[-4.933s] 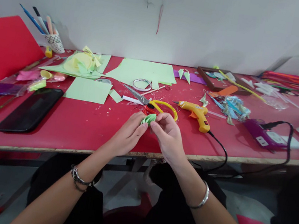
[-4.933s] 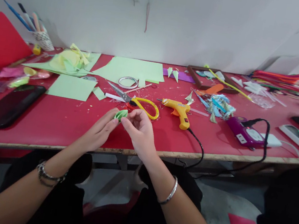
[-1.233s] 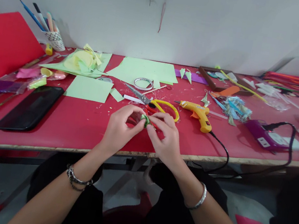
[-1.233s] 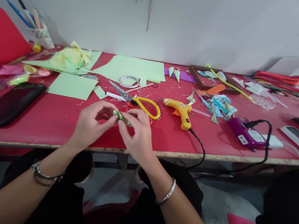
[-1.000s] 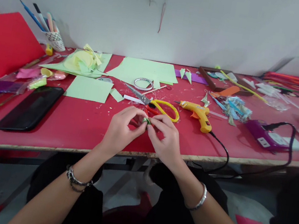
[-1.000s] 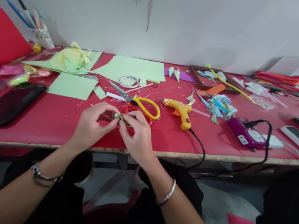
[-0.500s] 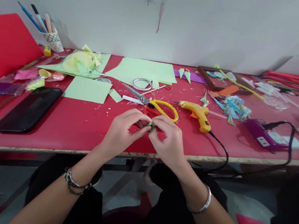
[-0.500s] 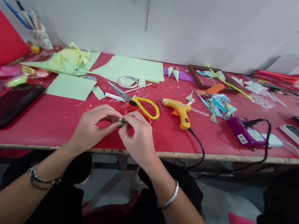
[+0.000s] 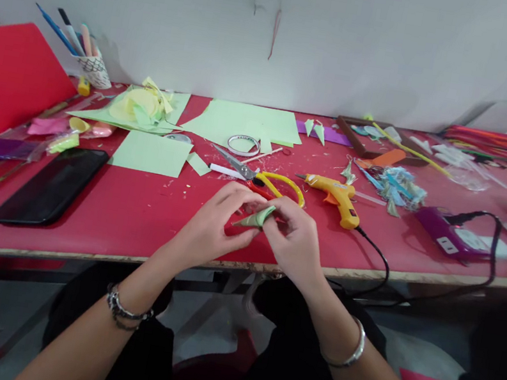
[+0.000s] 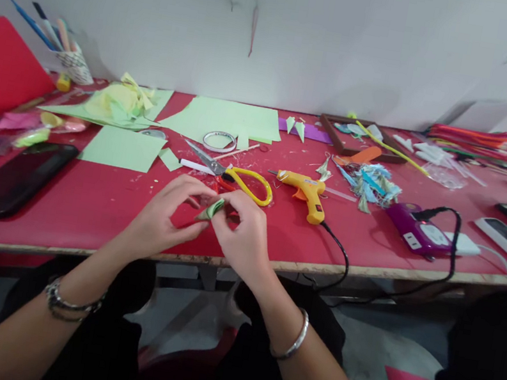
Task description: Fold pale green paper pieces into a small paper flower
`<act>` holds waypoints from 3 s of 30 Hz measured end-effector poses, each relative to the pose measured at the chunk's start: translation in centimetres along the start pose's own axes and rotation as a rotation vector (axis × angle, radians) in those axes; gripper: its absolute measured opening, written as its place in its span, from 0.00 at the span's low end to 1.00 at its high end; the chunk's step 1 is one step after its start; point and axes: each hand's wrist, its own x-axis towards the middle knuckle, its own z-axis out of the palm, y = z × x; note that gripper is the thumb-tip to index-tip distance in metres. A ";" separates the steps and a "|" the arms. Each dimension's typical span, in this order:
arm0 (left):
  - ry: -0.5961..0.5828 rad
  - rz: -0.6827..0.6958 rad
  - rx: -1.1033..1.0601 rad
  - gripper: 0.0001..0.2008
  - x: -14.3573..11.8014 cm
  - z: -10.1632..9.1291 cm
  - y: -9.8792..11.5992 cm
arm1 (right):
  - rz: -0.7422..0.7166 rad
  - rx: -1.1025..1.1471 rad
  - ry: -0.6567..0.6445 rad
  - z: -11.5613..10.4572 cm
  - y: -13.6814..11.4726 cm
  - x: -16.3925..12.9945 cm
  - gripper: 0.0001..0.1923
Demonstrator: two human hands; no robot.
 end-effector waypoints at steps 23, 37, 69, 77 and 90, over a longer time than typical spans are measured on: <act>-0.212 -0.232 0.135 0.08 -0.4 0.6 -0.2 | -0.124 -0.092 0.105 0.0 -0.1 -0.2 0.06; -0.184 -0.129 0.330 0.07 -0.7 0.4 -0.8 | -0.064 -0.078 -0.028 0.2 0.1 0.0 0.06; -0.434 -0.325 -0.111 0.08 -0.6 -2.4 -0.4 | -0.091 -0.018 -0.210 0.3 -0.3 0.5 0.06; -0.510 -0.429 -0.369 0.10 -0.1 -3.1 -0.2 | -0.158 -0.012 -0.274 -0.1 -0.2 0.9 0.06; -0.354 -0.526 -0.351 0.08 0.0 -3.0 -0.7 | -0.055 -0.044 -0.083 0.2 0.2 1.0 0.03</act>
